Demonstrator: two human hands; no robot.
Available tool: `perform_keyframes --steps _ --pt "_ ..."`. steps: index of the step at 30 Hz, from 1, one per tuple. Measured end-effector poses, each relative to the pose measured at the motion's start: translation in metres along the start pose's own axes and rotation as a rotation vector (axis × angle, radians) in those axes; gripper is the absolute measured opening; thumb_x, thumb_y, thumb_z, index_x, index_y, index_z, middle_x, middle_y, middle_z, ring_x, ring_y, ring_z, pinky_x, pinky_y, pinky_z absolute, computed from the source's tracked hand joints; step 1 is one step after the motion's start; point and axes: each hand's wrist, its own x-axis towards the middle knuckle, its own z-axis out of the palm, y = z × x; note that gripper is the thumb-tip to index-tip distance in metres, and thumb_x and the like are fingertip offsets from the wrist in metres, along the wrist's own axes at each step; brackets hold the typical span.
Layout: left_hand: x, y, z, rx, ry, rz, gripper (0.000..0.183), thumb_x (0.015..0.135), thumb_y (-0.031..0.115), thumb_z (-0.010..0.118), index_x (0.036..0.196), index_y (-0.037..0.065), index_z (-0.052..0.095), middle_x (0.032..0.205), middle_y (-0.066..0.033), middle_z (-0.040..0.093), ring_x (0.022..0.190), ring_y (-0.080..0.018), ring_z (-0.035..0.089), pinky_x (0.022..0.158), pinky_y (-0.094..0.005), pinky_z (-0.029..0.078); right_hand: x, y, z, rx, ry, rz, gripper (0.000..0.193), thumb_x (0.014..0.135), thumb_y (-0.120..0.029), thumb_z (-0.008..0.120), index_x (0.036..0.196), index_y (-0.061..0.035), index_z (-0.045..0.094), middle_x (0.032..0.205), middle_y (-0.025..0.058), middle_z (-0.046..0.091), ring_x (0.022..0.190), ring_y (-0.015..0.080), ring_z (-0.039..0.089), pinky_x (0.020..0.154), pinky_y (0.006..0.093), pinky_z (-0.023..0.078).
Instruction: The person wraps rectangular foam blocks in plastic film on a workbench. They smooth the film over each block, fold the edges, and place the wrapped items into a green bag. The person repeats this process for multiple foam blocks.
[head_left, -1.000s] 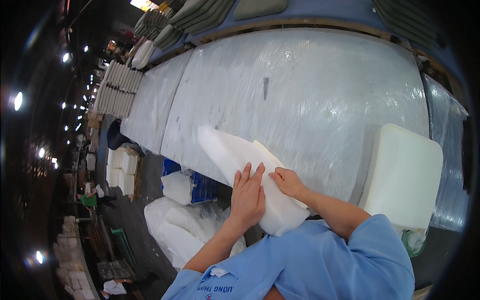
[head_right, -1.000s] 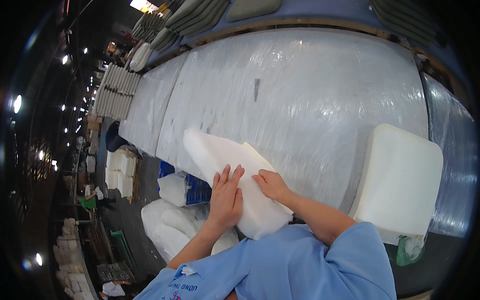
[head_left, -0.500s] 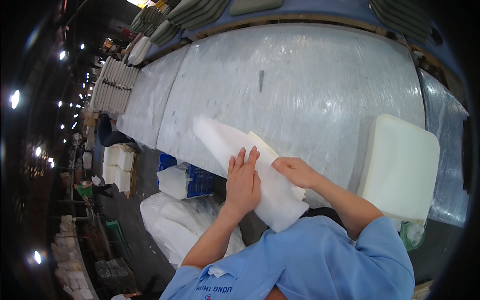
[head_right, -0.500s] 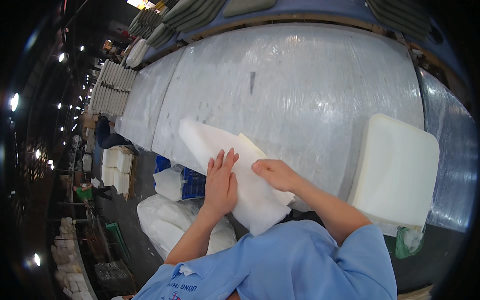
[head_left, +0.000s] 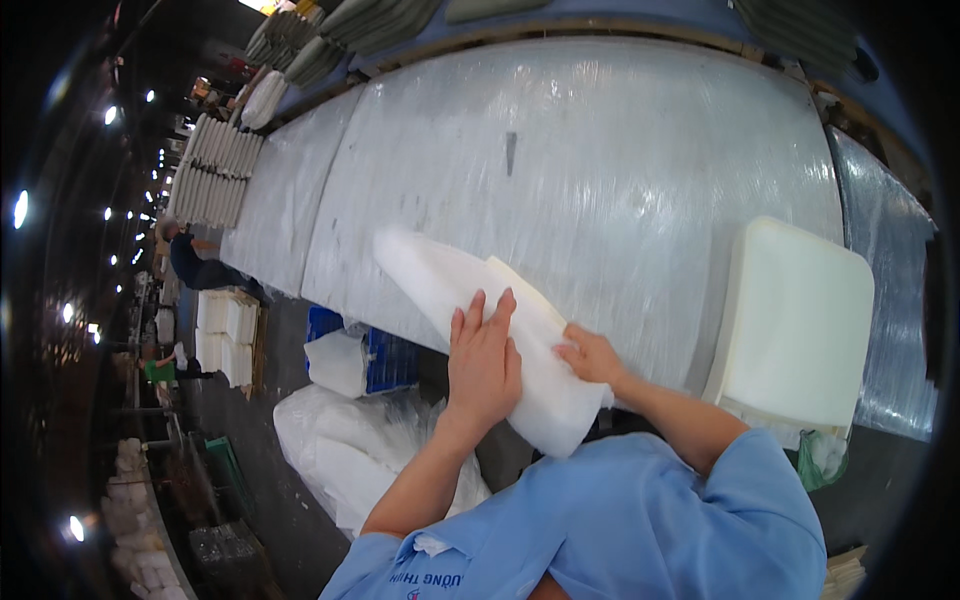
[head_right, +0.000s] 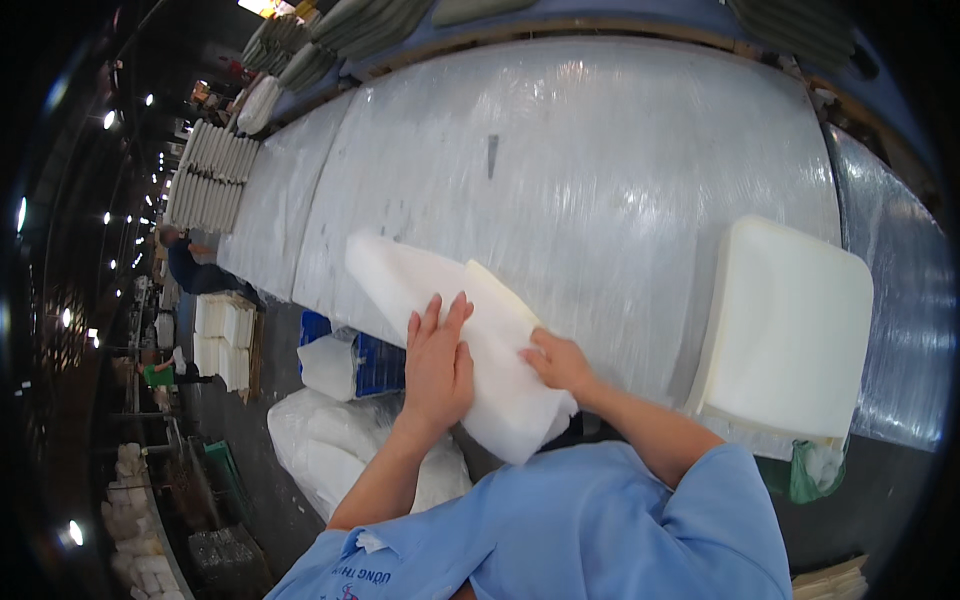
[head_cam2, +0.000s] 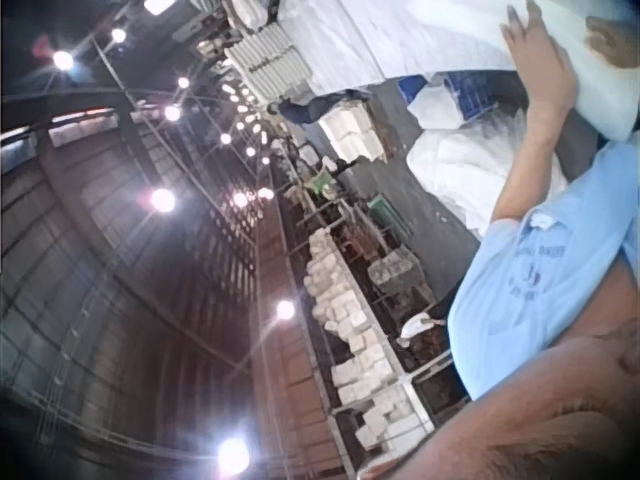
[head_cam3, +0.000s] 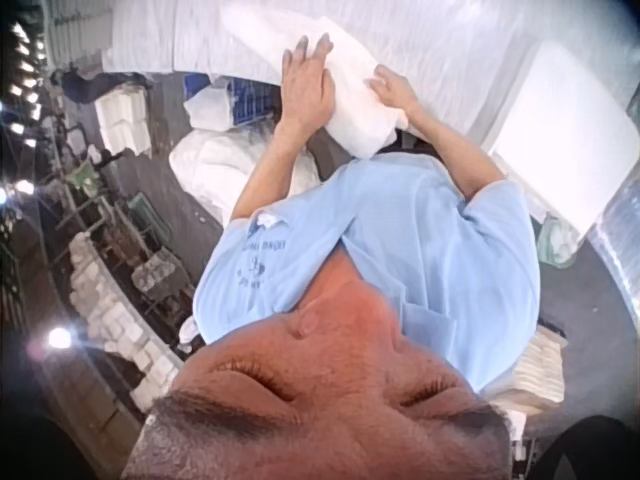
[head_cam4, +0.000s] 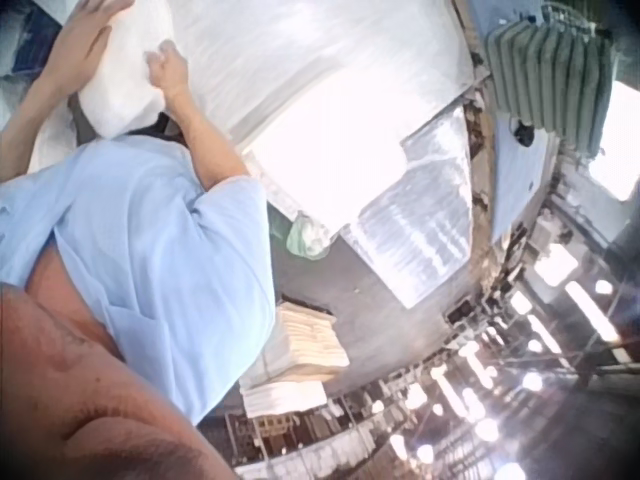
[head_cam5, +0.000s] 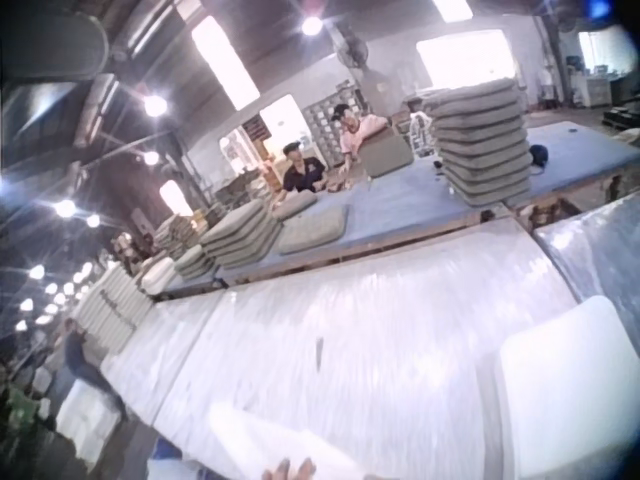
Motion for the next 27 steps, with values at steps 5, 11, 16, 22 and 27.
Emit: perform_keyframes --steps 5,11,16,22,27 --pt "0.008 0.002 -0.002 -0.052 0.058 0.079 0.059 0.092 0.002 0.048 0.151 -0.002 0.040 0.148 -0.0167 0.053 0.147 -0.0438 0.032 0.122 -0.0560 0.013 0.007 -0.030 -0.035 0.468 -0.178 -0.111 0.027 0.101 -0.030 0.061 0.119 -0.0097 0.064 0.101 0.0102 0.071 0.086 0.0133 0.062 0.078 0.0321 0.051" --pt "0.008 0.006 0.002 -0.124 0.116 0.068 0.062 0.095 0.002 0.047 0.154 -0.002 0.032 0.152 -0.0210 0.046 0.149 -0.0445 0.029 0.123 -0.0555 0.011 -0.009 -0.105 -0.040 0.209 -0.201 -0.060 0.027 0.103 -0.032 0.055 0.108 -0.0073 0.066 0.094 0.0135 0.070 0.087 0.0234 0.065 0.080 0.0377 0.051" --pt "0.008 0.013 -0.003 -0.080 0.144 0.073 0.060 0.094 0.003 0.049 0.153 -0.002 0.035 0.150 -0.0204 0.048 0.148 -0.0441 0.031 0.122 -0.0553 0.013 0.011 -0.080 -0.012 0.097 -0.118 -0.174 0.022 0.100 -0.026 0.058 0.102 -0.0054 0.064 0.089 0.0188 0.068 0.081 0.0312 0.064 0.076 0.0400 0.050" --pt "-0.023 0.044 -0.012 -0.121 -0.036 0.274 0.037 0.093 0.007 0.053 0.130 0.002 0.061 0.131 -0.0170 0.063 0.136 -0.0395 0.049 0.119 -0.0548 0.025 0.009 -0.049 -0.037 0.254 -0.117 -0.150 0.032 0.100 -0.034 0.059 0.108 -0.0042 0.067 0.095 0.0158 0.072 0.088 0.0296 0.067 0.080 0.0396 0.052" --pt "-0.029 0.047 0.006 0.015 0.028 0.295 0.036 0.093 0.015 0.057 0.127 0.004 0.063 0.121 -0.0122 0.068 0.127 -0.0349 0.055 0.116 -0.0519 0.031 -0.024 -0.067 -0.081 0.078 -0.423 0.054 0.049 0.102 -0.047 0.055 0.120 -0.0023 0.067 0.104 0.0149 0.072 0.098 0.0260 0.067 0.088 0.0362 0.051"
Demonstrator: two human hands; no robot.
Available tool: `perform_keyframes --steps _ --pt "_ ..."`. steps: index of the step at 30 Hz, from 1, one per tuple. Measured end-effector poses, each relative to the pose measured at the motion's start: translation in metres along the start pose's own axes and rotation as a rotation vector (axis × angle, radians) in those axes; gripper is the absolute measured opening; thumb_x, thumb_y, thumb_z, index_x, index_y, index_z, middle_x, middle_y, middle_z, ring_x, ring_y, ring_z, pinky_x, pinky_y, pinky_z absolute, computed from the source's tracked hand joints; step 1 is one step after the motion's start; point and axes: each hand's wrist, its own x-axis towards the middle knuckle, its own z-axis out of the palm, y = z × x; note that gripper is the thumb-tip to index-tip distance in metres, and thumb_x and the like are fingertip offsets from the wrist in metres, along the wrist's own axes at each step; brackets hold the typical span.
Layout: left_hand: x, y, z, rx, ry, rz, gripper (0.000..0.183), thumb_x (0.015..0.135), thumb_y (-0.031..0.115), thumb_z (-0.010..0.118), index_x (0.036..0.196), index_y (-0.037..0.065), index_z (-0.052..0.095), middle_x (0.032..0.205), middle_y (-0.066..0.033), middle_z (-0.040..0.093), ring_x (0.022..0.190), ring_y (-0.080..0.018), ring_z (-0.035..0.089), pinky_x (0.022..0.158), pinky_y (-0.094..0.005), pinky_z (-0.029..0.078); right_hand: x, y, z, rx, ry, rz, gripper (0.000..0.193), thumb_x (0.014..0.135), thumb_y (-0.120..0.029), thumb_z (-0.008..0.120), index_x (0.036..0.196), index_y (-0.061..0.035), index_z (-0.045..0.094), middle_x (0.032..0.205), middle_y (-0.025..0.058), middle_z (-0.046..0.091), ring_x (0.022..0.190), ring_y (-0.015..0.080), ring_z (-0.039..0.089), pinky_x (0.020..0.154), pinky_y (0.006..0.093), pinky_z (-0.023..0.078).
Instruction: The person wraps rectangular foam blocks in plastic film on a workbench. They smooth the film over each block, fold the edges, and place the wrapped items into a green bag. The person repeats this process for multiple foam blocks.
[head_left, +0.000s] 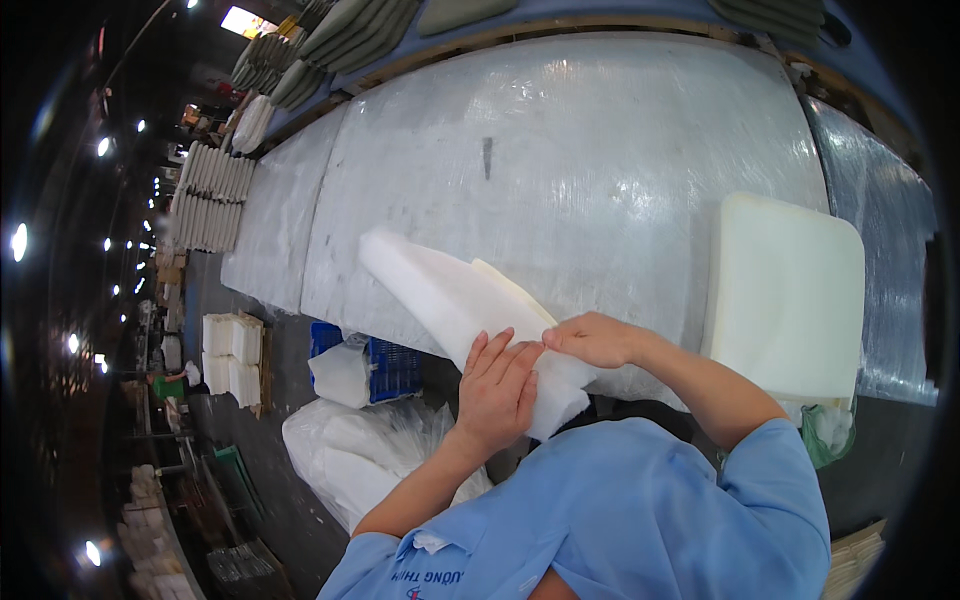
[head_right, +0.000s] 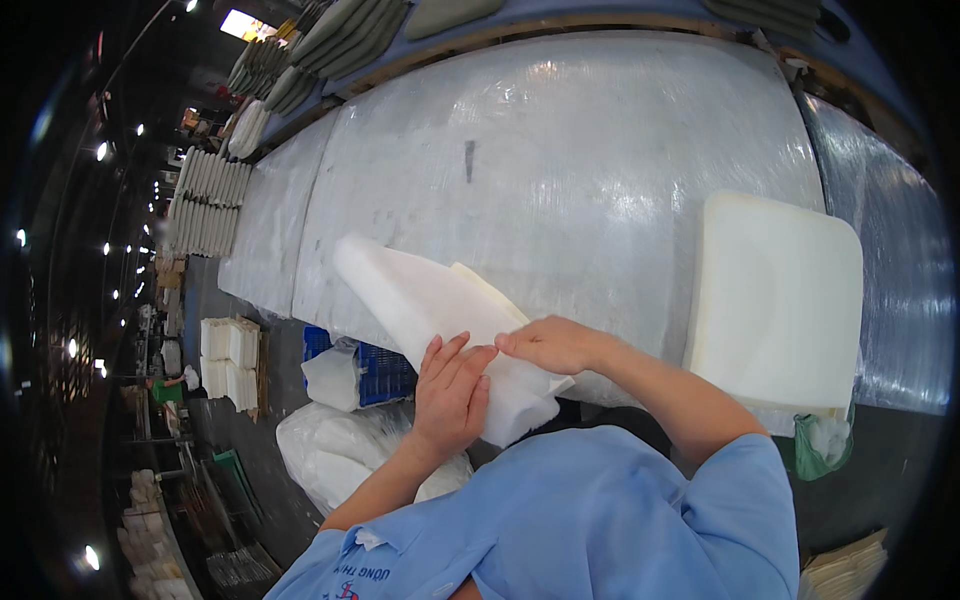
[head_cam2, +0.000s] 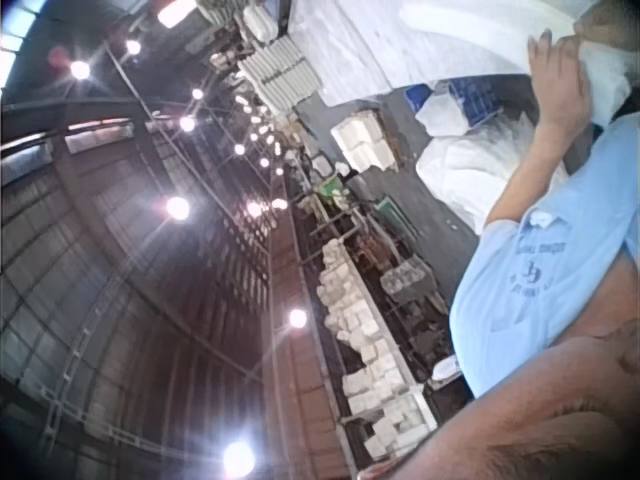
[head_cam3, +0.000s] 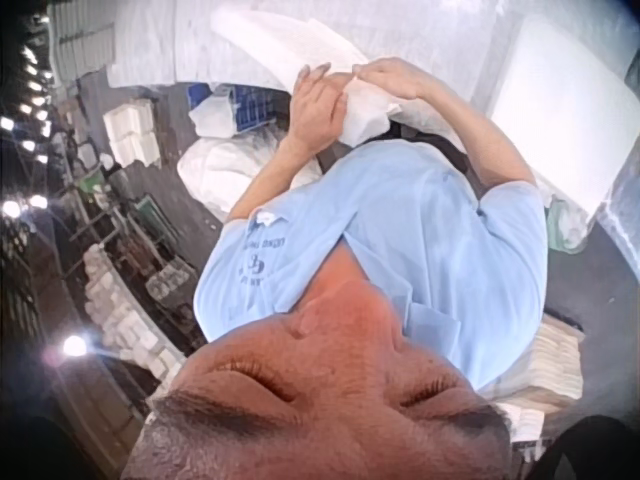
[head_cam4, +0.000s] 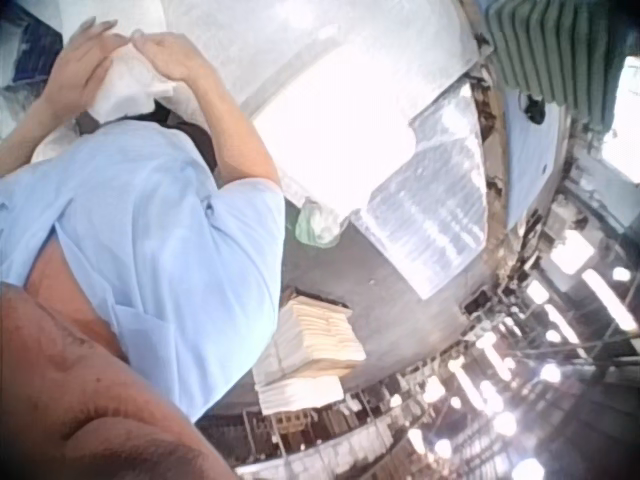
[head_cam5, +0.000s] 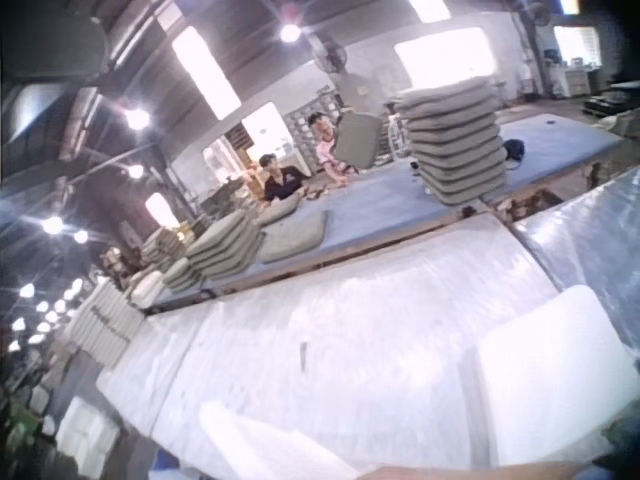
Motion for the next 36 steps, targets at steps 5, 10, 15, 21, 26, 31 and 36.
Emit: perform_keyframes --steps 5,10,15,21,26,31,36 --pt "0.007 0.004 0.003 0.013 0.016 0.010 0.044 0.094 0.015 0.055 0.136 0.002 0.057 0.127 -0.0141 0.065 0.129 -0.0369 0.054 0.116 -0.0517 0.029 -0.020 0.006 0.005 -0.108 -0.191 -0.141 0.042 0.097 -0.042 0.066 0.109 -0.0011 0.067 0.100 0.0093 0.069 0.097 0.0177 0.063 0.087 0.0316 0.049" --pt "0.006 0.004 0.000 0.028 -0.046 0.002 0.051 0.096 0.018 0.054 0.143 0.001 0.050 0.137 -0.0166 0.060 0.134 -0.0390 0.050 0.118 -0.0523 0.027 -0.025 -0.009 -0.012 0.128 -0.198 -0.160 0.027 0.091 -0.023 0.071 0.109 -0.0041 0.064 0.104 0.0065 0.066 0.092 0.0149 0.058 0.080 0.0312 0.048" --pt "0.006 0.004 -0.001 0.031 -0.092 0.007 0.054 0.100 0.022 0.049 0.148 -0.002 0.044 0.146 -0.0209 0.053 0.138 -0.0429 0.045 0.118 -0.0545 0.025 -0.021 -0.017 -0.015 0.076 0.127 -0.306 0.021 0.090 -0.015 0.065 0.109 -0.0044 0.063 0.102 0.0097 0.067 0.092 0.0179 0.061 0.080 0.0334 0.050" --pt "0.006 0.004 0.002 0.080 -0.103 -0.013 0.059 0.100 0.023 0.049 0.152 -0.004 0.038 0.150 -0.0214 0.049 0.141 -0.0430 0.042 0.119 -0.0547 0.023 -0.018 -0.015 0.012 0.161 0.159 -0.273 0.026 0.090 -0.021 0.068 0.110 -0.0056 0.064 0.096 0.0183 0.069 0.092 0.0292 0.068 0.081 0.0387 0.052" --pt "0.002 0.002 0.008 0.083 -0.072 -0.053 0.064 0.097 0.026 0.052 0.151 -0.005 0.038 0.151 -0.0219 0.048 0.142 -0.0426 0.041 0.120 -0.0544 0.022 -0.007 0.003 0.047 -0.233 0.344 -0.392 0.017 0.090 -0.021 0.067 0.100 -0.0081 0.063 0.087 0.0161 0.071 0.086 0.0361 0.068 0.074 0.0455 0.052" --pt "0.006 0.009 0.006 0.110 -0.129 -0.085 0.067 0.093 0.023 0.055 0.149 -0.010 0.037 0.152 -0.0236 0.046 0.144 -0.0446 0.037 0.120 -0.0554 0.019 0.032 0.067 0.057 -0.531 0.506 -0.329 0.018 0.086 -0.017 0.068 0.102 -0.0119 0.061 0.090 0.0184 0.071 0.083 0.0389 0.068 0.071 0.0492 0.051" --pt "0.001 0.009 0.004 0.104 -0.137 -0.125 0.066 0.092 0.020 0.054 0.148 -0.011 0.038 0.152 -0.0232 0.047 0.146 -0.0438 0.035 0.120 -0.0553 0.016 0.032 0.103 0.041 -0.278 0.574 0.088 0.027 0.091 -0.023 0.067 0.113 -0.0101 0.061 0.094 0.0187 0.071 0.090 0.0411 0.067 0.078 0.0491 0.052"
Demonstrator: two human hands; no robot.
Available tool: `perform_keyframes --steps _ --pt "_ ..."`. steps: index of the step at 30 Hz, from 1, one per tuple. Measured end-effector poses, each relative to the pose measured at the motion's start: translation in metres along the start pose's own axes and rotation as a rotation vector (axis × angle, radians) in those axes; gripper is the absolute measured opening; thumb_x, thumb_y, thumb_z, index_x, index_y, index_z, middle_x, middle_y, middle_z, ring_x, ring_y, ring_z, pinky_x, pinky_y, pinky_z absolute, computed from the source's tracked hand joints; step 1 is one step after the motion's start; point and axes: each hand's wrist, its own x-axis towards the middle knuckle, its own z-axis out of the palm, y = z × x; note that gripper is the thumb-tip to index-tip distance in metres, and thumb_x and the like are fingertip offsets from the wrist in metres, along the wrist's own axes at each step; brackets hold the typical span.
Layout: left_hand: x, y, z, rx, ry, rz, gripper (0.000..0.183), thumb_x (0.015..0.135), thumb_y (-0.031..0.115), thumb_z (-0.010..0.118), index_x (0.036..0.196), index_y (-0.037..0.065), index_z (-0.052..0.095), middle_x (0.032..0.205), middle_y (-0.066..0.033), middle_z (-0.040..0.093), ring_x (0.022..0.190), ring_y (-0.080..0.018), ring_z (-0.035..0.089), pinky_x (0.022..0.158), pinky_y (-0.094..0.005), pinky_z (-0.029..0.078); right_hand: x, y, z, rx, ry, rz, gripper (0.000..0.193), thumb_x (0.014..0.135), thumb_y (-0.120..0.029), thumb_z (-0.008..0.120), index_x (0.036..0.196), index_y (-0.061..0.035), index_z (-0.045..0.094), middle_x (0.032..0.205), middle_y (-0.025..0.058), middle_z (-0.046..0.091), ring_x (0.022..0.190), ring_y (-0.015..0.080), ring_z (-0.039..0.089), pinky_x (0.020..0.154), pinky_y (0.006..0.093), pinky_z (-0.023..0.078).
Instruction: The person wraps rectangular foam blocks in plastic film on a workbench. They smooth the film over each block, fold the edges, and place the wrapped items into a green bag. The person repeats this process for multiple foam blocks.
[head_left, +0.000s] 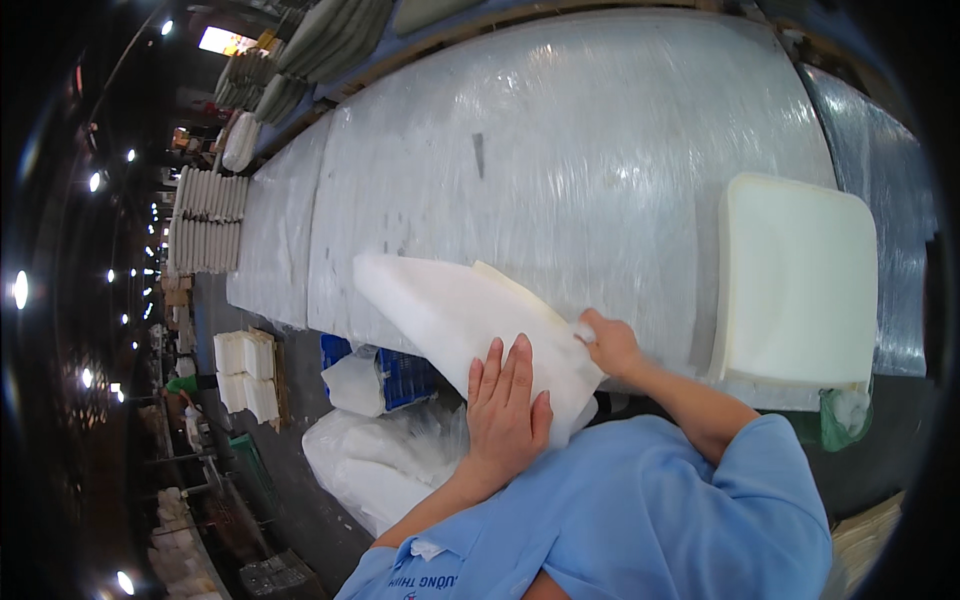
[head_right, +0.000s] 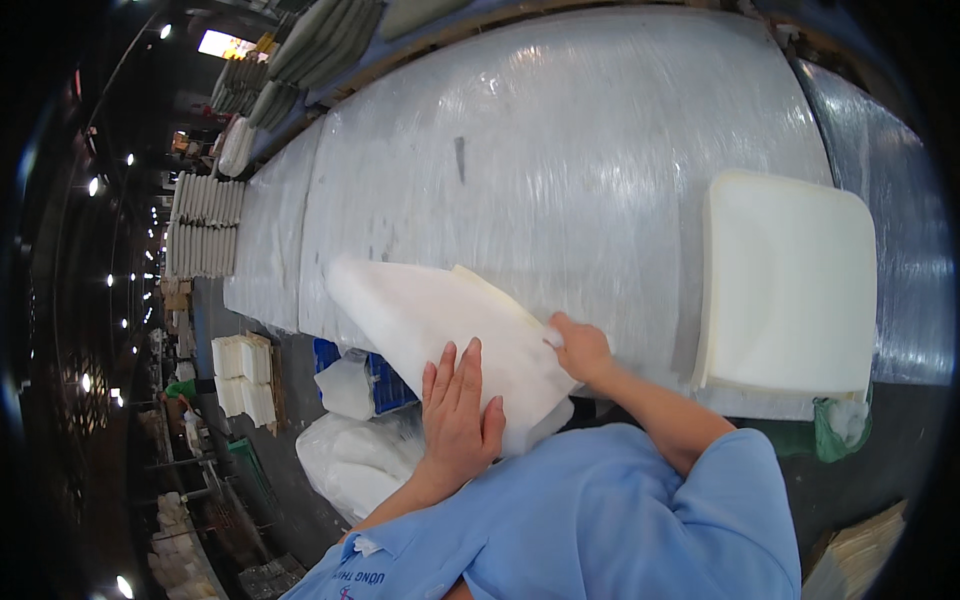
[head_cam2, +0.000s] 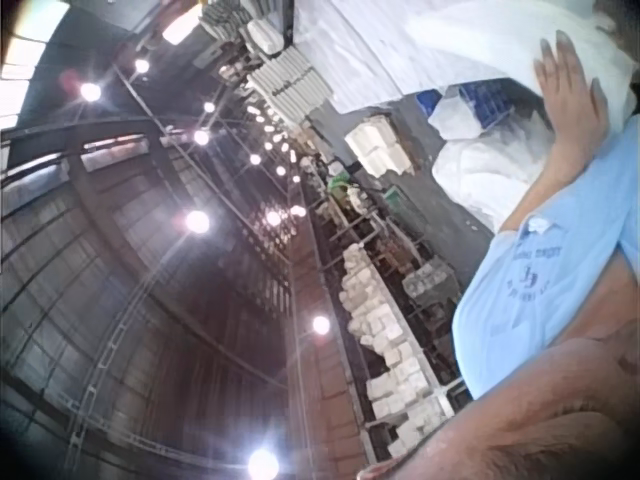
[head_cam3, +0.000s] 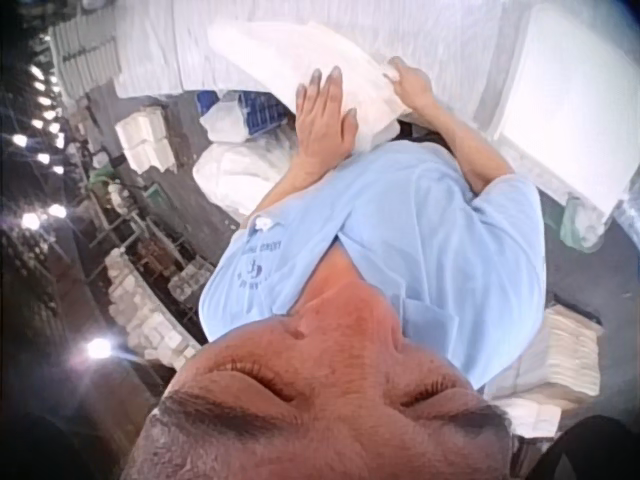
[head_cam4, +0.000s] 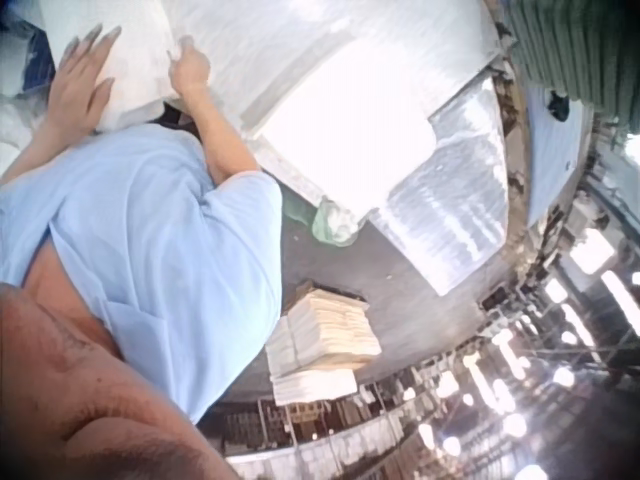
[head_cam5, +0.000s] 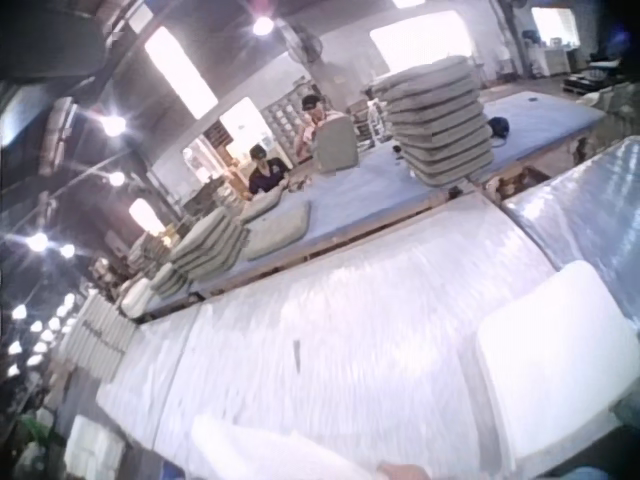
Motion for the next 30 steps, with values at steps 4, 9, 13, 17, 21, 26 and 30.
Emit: perform_keyframes --steps 4,9,13,17,21,26,30 --pt "-0.002 0.000 0.004 -0.008 0.003 -0.022 0.066 0.092 0.017 0.053 0.149 -0.011 0.036 0.153 -0.0225 0.046 0.147 -0.0442 0.033 0.121 -0.0551 0.015 -0.017 -0.045 -0.037 0.278 0.132 -0.278 0.028 0.092 -0.021 0.063 0.118 -0.0113 0.062 0.102 0.0189 0.070 0.097 0.0402 0.066 0.081 0.0480 0.053" --pt "0.000 0.002 0.002 -0.027 -0.018 -0.053 0.069 0.093 0.014 0.052 0.153 -0.011 0.027 0.157 -0.0240 0.039 0.148 -0.0453 0.030 0.121 -0.0553 0.013 -0.060 -0.086 -0.036 0.133 0.015 -0.499 0.032 0.088 -0.024 0.066 0.114 -0.0071 0.062 0.098 0.0188 0.069 0.093 0.0388 0.066 0.079 0.0488 0.052" --pt "-0.003 -0.002 0.006 0.014 0.044 -0.001 0.071 0.095 0.016 0.050 0.154 -0.011 0.024 0.160 -0.0287 0.031 0.150 -0.0456 0.026 0.122 -0.0559 0.012 -0.025 -0.058 -0.019 -0.118 -0.039 -0.218 0.028 0.084 -0.021 0.067 0.107 -0.0074 0.058 0.090 0.0180 0.070 0.087 0.0407 0.067 0.075 0.0518 0.052" --pt "-0.007 -0.008 0.009 0.035 0.080 0.043 0.071 0.097 0.018 0.049 0.155 -0.011 0.021 0.161 -0.0309 0.025 0.151 -0.0454 0.023 0.122 -0.0557 0.011 -0.002 -0.068 -0.041 0.120 0.258 -0.248 0.033 0.081 -0.016 0.068 0.112 -0.0073 0.062 0.102 0.0187 0.070 0.097 0.0407 0.066 0.082 0.0503 0.052" --pt "-0.016 -0.017 0.015 0.010 0.118 0.116 0.071 0.099 0.022 0.049 0.157 -0.007 0.019 0.162 -0.0306 0.023 0.152 -0.0450 0.020 0.122 -0.0554 0.012 -0.007 -0.114 0.004 0.323 0.053 -0.477 0.047 0.077 -0.011 0.070 0.123 -0.0117 0.065 0.123 0.0153 0.067 0.112 0.0346 0.063 0.097 0.0425 0.050" --pt "-0.008 0.005 -0.009 0.099 0.003 0.148 0.068 0.101 0.024 0.050 0.159 0.002 0.023 0.165 -0.0260 0.019 0.152 -0.0445 0.017 0.122 -0.0557 0.012 -0.013 -0.051 0.003 0.236 0.415 -0.018 0.034 0.084 -0.020 0.067 0.117 -0.0105 0.067 0.106 0.0180 0.070 0.095 0.0362 0.066 0.087 0.0450 0.052" --pt "0.001 -0.002 -0.025 0.054 -0.202 0.283 0.048 0.100 0.026 0.054 0.141 0.001 0.054 0.139 -0.0252 0.057 0.137 -0.0503 0.042 0.119 -0.0576 0.020 -0.076 -0.011 -0.023 0.533 0.764 0.165 0.033 0.085 -0.022 0.064 0.115 -0.0110 0.067 0.091 0.0187 0.071 0.080 0.0314 0.069 0.074 0.0431 0.054"
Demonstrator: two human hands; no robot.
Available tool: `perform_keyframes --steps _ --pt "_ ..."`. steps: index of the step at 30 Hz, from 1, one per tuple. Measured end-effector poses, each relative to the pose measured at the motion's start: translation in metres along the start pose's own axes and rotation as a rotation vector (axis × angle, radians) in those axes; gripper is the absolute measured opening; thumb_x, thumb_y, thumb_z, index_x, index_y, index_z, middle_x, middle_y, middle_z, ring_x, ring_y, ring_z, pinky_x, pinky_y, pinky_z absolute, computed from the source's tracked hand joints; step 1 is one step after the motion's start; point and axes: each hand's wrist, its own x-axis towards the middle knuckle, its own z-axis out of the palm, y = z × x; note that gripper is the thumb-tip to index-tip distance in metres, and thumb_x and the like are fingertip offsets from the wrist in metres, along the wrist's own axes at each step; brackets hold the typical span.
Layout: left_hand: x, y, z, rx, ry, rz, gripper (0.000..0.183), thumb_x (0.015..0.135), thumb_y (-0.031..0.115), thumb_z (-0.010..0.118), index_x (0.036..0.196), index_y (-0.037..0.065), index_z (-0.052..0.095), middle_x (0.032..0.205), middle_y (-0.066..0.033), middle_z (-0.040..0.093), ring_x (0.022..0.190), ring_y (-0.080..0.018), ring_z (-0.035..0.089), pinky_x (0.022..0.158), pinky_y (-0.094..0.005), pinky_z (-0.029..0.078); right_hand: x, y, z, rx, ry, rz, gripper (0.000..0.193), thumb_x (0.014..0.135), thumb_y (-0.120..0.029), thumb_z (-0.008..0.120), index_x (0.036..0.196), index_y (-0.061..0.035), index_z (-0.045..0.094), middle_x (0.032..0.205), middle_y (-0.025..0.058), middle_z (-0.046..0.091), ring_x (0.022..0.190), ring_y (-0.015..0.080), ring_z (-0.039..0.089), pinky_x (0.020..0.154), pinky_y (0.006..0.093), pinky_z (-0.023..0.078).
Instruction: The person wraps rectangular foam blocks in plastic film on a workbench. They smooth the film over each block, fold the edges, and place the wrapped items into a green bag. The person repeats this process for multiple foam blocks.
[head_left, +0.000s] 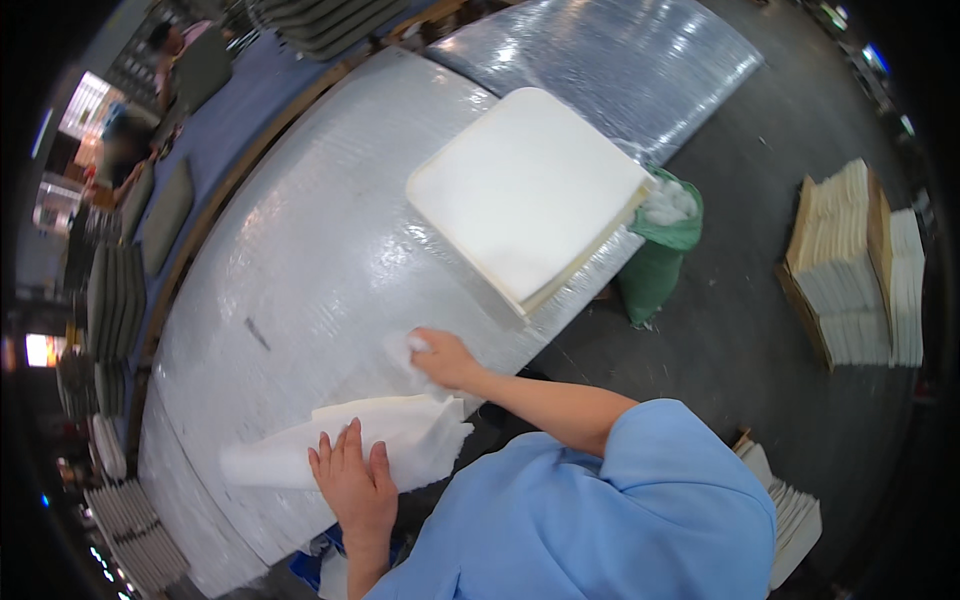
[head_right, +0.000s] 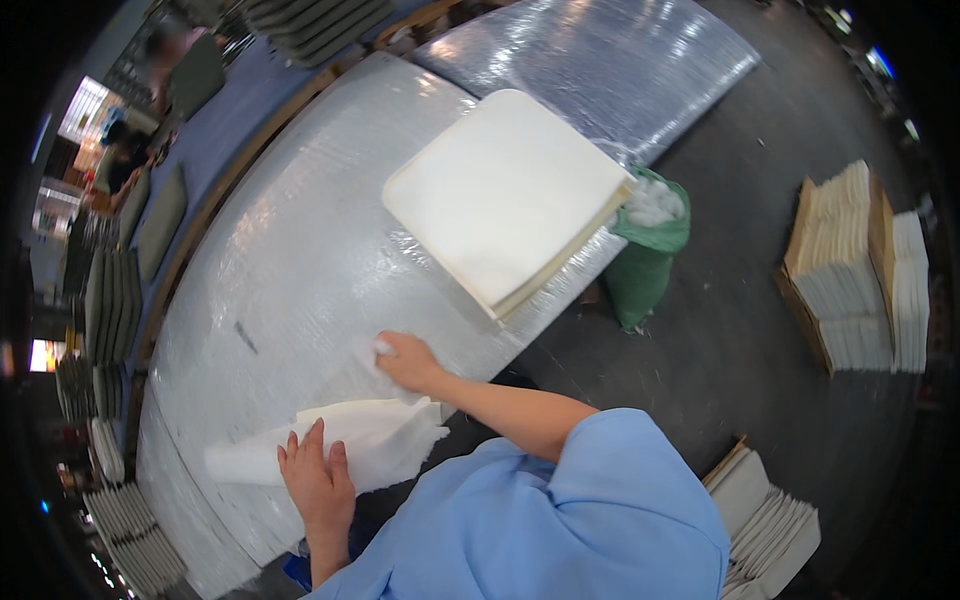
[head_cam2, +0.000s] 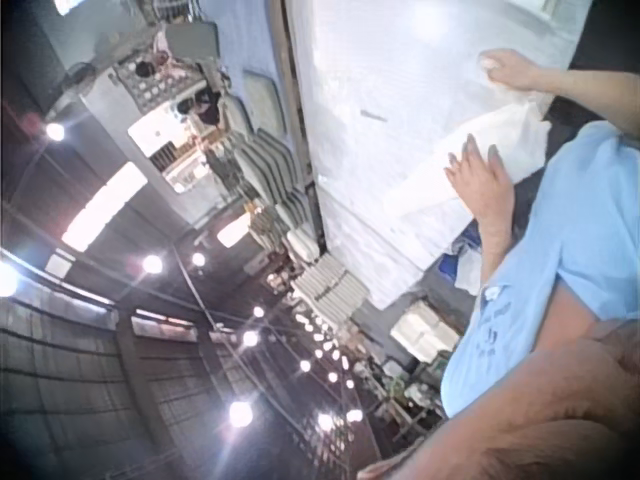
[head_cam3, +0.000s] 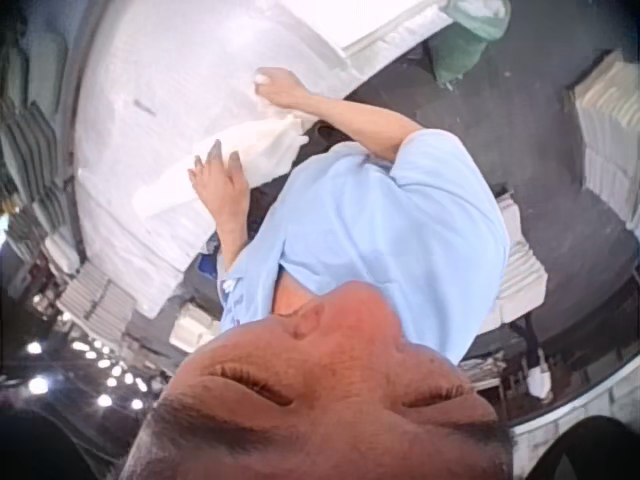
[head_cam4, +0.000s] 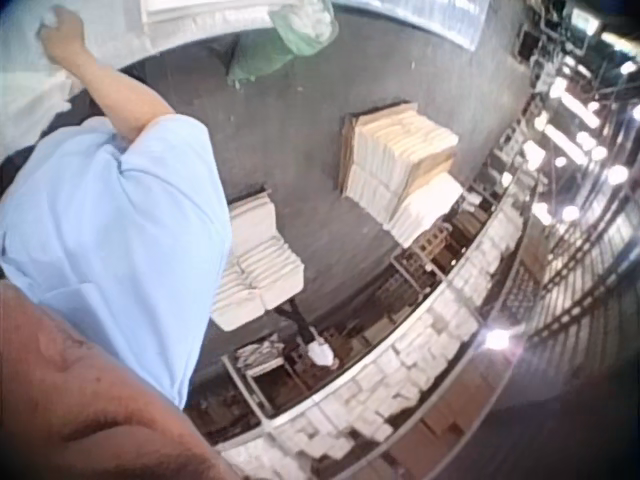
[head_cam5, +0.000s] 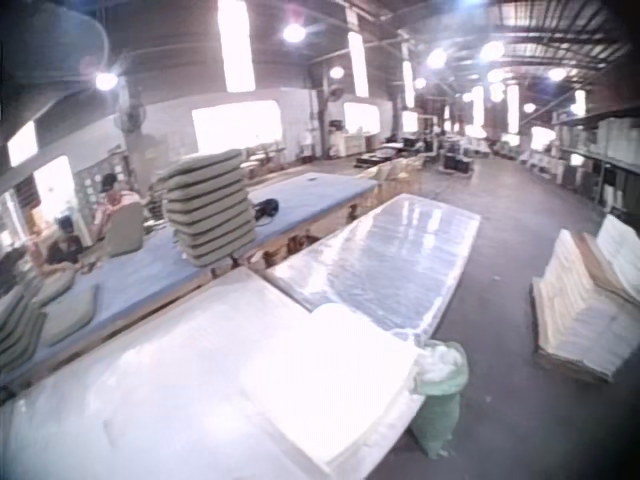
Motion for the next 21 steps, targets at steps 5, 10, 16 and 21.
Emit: perform_keyframes --steps 5,10,16,21 --pt "0.012 -0.021 -0.001 -0.081 -0.002 0.095 0.036 0.095 0.027 0.061 0.118 -0.001 0.068 0.089 -0.0156 0.074 0.090 -0.0357 0.067 0.102 -0.0529 0.041 -0.070 0.026 -0.123 0.566 0.451 0.182 0.030 0.090 -0.013 0.062 0.117 -0.0015 0.067 0.086 0.0036 0.068 0.070 0.0137 0.064 0.060 0.0304 0.052" --pt "0.018 -0.018 0.008 -0.104 0.063 0.057 0.031 0.093 0.026 0.064 0.113 0.004 0.073 0.077 -0.0123 0.073 0.074 -0.0322 0.066 0.084 -0.0458 0.048 -0.159 0.073 -0.287 0.686 1.175 0.191 0.035 0.096 -0.022 0.070 0.123 -0.0008 0.063 0.104 0.0062 0.069 0.088 0.0177 0.068 0.077 0.0350 0.056" --pt "0.035 -0.018 0.012 -0.107 0.016 -0.014 0.029 0.093 0.026 0.064 0.114 0.008 0.073 0.084 -0.0150 0.073 0.081 -0.0321 0.066 0.080 -0.0436 0.049 -0.181 0.071 -0.427 0.721 1.486 -0.094 0.036 0.099 -0.023 0.066 0.129 -0.0040 0.061 0.116 0.0062 0.069 0.101 0.0223 0.069 0.087 0.0387 0.057" --pt "0.048 -0.013 0.002 -0.006 -0.104 0.008 0.032 0.095 0.026 0.061 0.117 0.004 0.071 0.102 -0.0176 0.071 0.100 -0.0364 0.064 0.100 -0.0490 0.044 -0.100 0.082 -0.512 0.546 1.487 -0.083 0.040 0.095 -0.020 0.069 0.128 0.0011 0.060 0.116 0.0088 0.069 0.102 0.0208 0.067 0.087 0.0342 0.053"
